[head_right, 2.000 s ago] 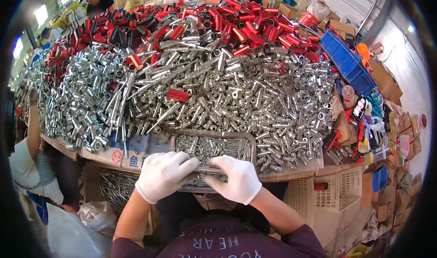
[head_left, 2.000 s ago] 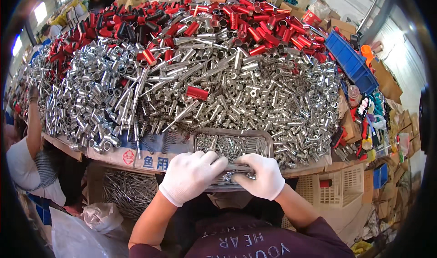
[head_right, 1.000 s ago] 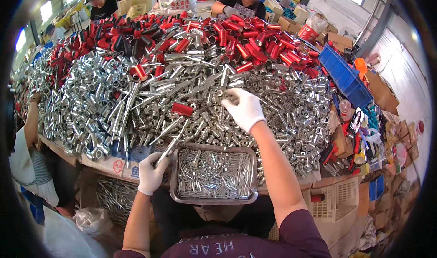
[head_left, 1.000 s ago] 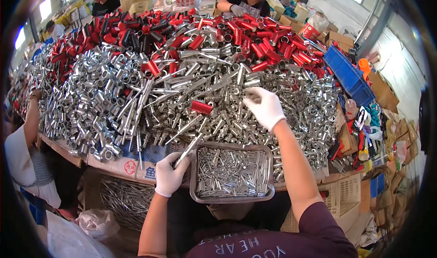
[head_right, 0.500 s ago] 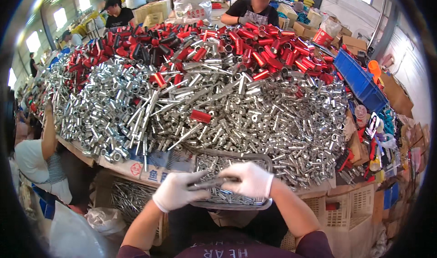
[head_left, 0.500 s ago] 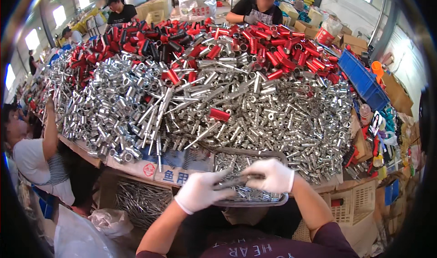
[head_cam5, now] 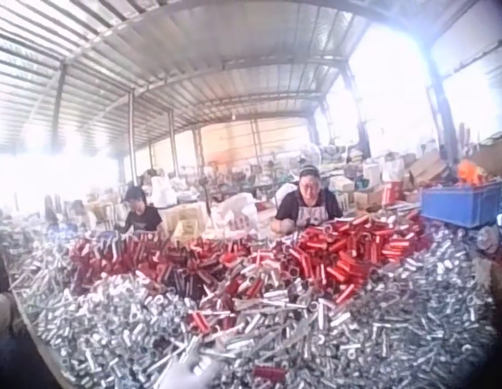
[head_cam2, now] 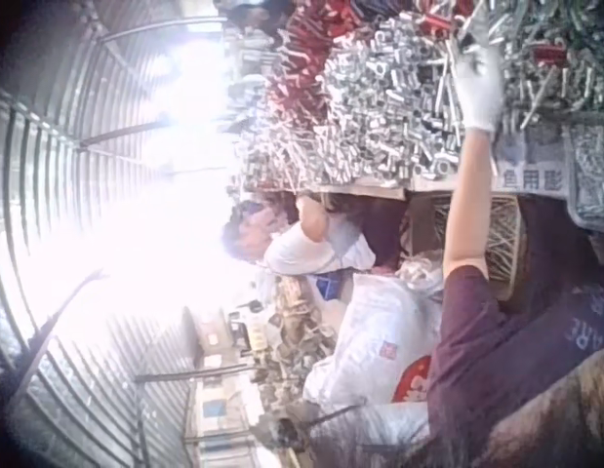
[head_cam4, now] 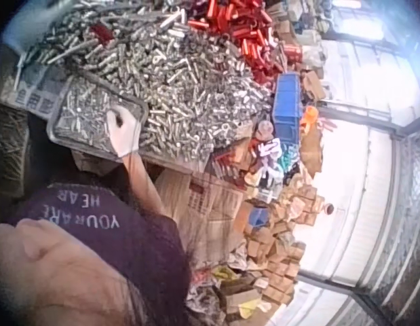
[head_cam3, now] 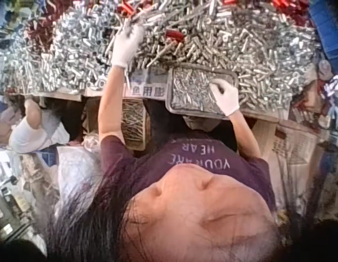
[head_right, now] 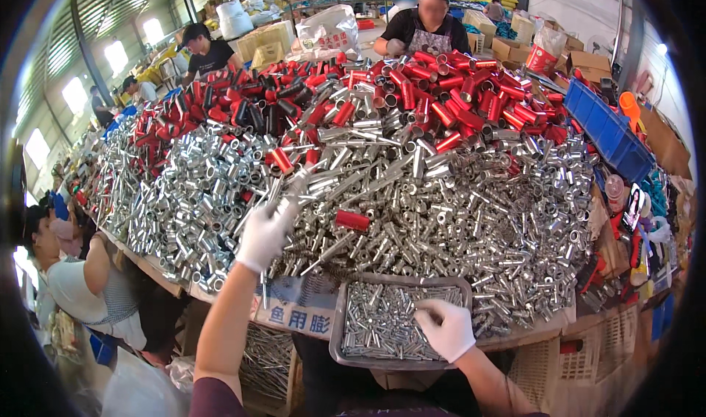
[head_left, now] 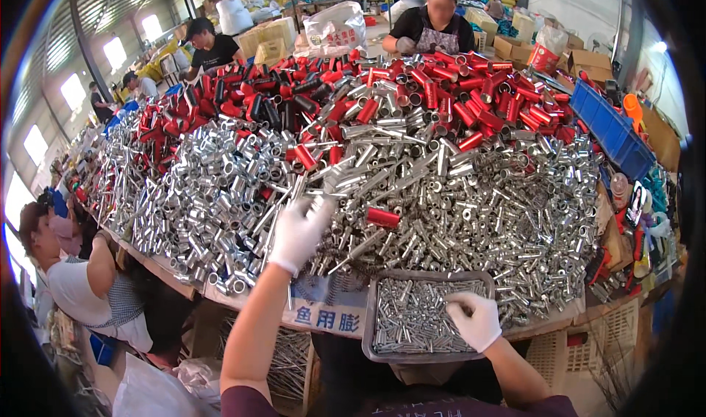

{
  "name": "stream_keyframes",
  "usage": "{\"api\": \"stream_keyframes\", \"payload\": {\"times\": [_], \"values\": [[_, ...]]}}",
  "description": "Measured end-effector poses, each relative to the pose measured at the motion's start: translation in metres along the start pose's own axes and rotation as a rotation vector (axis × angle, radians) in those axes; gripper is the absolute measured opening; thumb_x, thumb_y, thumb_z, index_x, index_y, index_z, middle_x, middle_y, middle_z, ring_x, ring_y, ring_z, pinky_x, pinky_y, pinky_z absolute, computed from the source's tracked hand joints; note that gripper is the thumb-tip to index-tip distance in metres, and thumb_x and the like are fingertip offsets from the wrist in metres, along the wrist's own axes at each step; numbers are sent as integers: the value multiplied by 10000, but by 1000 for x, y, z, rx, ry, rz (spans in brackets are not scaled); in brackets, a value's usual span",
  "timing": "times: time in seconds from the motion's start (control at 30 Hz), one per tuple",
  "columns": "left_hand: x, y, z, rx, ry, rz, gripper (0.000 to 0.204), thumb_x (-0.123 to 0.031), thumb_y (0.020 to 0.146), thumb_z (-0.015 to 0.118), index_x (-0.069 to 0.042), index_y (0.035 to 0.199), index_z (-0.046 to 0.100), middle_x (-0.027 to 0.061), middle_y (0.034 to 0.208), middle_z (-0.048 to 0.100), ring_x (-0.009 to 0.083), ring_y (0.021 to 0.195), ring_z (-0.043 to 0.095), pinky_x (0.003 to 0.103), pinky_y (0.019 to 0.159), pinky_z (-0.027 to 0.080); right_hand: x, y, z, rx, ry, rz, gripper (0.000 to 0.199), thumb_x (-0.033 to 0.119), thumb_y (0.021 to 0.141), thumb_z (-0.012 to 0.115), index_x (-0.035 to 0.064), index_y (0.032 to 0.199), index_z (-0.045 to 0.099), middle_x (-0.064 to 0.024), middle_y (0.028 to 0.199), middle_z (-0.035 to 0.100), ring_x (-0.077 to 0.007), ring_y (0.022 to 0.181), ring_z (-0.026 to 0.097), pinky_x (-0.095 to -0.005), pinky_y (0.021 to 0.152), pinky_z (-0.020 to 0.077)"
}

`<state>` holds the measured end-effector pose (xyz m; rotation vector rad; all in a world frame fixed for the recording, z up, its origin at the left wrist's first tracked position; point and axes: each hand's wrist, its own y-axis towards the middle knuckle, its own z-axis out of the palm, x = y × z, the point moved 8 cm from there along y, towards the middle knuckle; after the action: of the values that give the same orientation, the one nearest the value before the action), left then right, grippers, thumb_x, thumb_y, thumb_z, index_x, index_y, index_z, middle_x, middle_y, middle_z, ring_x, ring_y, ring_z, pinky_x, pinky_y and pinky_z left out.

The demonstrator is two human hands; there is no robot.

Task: The person assembles tool components by taking metal cylinders, pins from a metal tray, and handle grips, inserting the pins into the cylinders, and attaching the handles onto the metal shafts by hand.

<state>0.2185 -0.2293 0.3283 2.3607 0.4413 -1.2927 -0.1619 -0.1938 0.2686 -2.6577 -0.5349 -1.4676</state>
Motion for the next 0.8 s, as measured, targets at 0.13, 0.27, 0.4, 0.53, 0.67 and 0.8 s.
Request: {"api": "stream_keyframes", "payload": {"times": [0.13,0.27,0.4,0.53,0.67,0.8], "values": [[27,100,-52,-186,-56,-139,481,-450,835,684,31,858,687,77,696,680,125,560,599,294,562,466,-4,2,13,17,-51,-35,164,141,832,715,34,955,734,-135,850,722,-224,699,701,-294,650,545],[31,184,-70,-282,274,-100,505,-426,756,743,42,940,692,90,716,699,183,650,661,338,670,518,-11,5,11,17,-9,-3,155,134,829,716,34,946,735,-135,845,721,-226,700,702,-296,654,546],[47,254,-30,-105,124,-139,435,-318,742,760,-1,1031,689,91,726,692,171,623,675,327,568,526,-13,7,9,32,-46,44,124,98,816,711,22,909,743,-135,801,719,-190,664,693,-280,611,526],[47,299,7,-63,255,-57,372,-316,726,743,-8,929,698,123,723,689,204,591,675,349,586,536,-6,10,12,41,-52,36,118,92,794,718,22,885,745,-131,793,720,-198,656,693,-280,606,532],[50,327,41,8,313,-91,417,-346,748,728,-32,1021,704,200,924,714,319,897,701,407,835,531,6,13,6,80,-84,-14,150,72,794,746,18,933,730,-159,925,724,-316,788,709,-358,715,559],[50,360,59,-40,428,138,464,-377,775,726,-20,1069,688,190,977,716,301,900,699,390,848,521,7,15,6,106,-83,0,155,47,800,729,-1,947,724,-189,887,714,-328,804,708,-356,715,560]]}}
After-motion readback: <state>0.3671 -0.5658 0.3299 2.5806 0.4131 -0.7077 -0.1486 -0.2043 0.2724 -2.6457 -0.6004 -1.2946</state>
